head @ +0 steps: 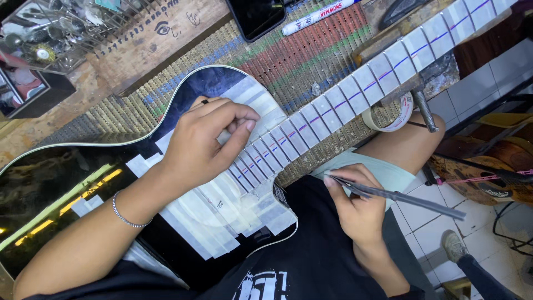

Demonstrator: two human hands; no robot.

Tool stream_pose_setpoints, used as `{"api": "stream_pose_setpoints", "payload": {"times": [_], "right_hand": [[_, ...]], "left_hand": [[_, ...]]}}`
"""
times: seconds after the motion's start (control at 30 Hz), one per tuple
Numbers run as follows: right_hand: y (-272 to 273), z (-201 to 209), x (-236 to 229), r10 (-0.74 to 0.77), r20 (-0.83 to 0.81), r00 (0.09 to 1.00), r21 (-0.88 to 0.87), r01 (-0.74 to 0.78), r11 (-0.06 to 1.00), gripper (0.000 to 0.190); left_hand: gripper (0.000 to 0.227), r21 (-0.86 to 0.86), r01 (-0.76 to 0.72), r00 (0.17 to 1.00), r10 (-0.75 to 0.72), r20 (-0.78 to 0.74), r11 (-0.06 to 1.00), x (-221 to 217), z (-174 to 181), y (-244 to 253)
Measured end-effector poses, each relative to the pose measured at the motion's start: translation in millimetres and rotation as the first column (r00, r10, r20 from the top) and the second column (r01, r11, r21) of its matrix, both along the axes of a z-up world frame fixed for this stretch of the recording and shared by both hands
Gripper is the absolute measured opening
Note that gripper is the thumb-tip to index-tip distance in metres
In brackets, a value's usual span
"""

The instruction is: The person uses a metal file to smooth the edges of the frets on a guitar neck. The guitar body is masked with tape, and the person works methodically along the fretboard, filing each fret individually.

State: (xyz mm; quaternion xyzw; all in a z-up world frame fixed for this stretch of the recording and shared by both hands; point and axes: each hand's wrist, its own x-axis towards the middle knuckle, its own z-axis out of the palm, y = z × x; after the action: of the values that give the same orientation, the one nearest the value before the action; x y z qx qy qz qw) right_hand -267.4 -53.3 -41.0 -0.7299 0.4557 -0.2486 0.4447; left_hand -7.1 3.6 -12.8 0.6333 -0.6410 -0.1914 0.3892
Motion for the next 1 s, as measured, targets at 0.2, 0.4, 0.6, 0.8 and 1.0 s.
{"api": "stream_pose_setpoints", "payload": {"times": [0.2, 0.4, 0.6, 0.8, 1.0], "right_hand": [[16.2, -17.1, 5.2, -0.018, 0.587, 0.81, 0.286, -0.187, 0.94, 0.006], [37.2, -10.1, 17.8, 0.013, 0.717, 0.697, 0.296, -0.321, 0.899, 0.01], [46.9, -18.3, 14.1, -0.055, 0.779, 0.624, 0.34, -0.346, 0.874, 0.009], [49.5, -23.5, 5.3, -0.035, 0.815, 0.579, 0.341, -0.43, 0.836, 0.035], [45.0, 53.3, -18.3, 0.377, 0.124, 0.918, -0.002, -0.379, 0.925, 0.013]], "left_hand": [[0.019, -0.088, 0.266, 0.962, -0.27, -0.043, 0.96, -28.8, 10.6, 8.0], [0.016, -0.157, 0.44, 0.897, -0.44, 0.034, 0.884, -53.1, 17.6, 24.1], [0.015, -0.271, 0.418, 0.903, -0.43, 0.017, 0.867, -56.1, 20.0, 28.2], [0.021, -0.372, 0.404, 0.912, -0.399, 0.094, 0.836, -56.4, 21.9, 31.4], [0.024, -0.371, 0.369, 0.926, -0.371, 0.07, 0.852, -52.4, 21.1, 34.0]]}}
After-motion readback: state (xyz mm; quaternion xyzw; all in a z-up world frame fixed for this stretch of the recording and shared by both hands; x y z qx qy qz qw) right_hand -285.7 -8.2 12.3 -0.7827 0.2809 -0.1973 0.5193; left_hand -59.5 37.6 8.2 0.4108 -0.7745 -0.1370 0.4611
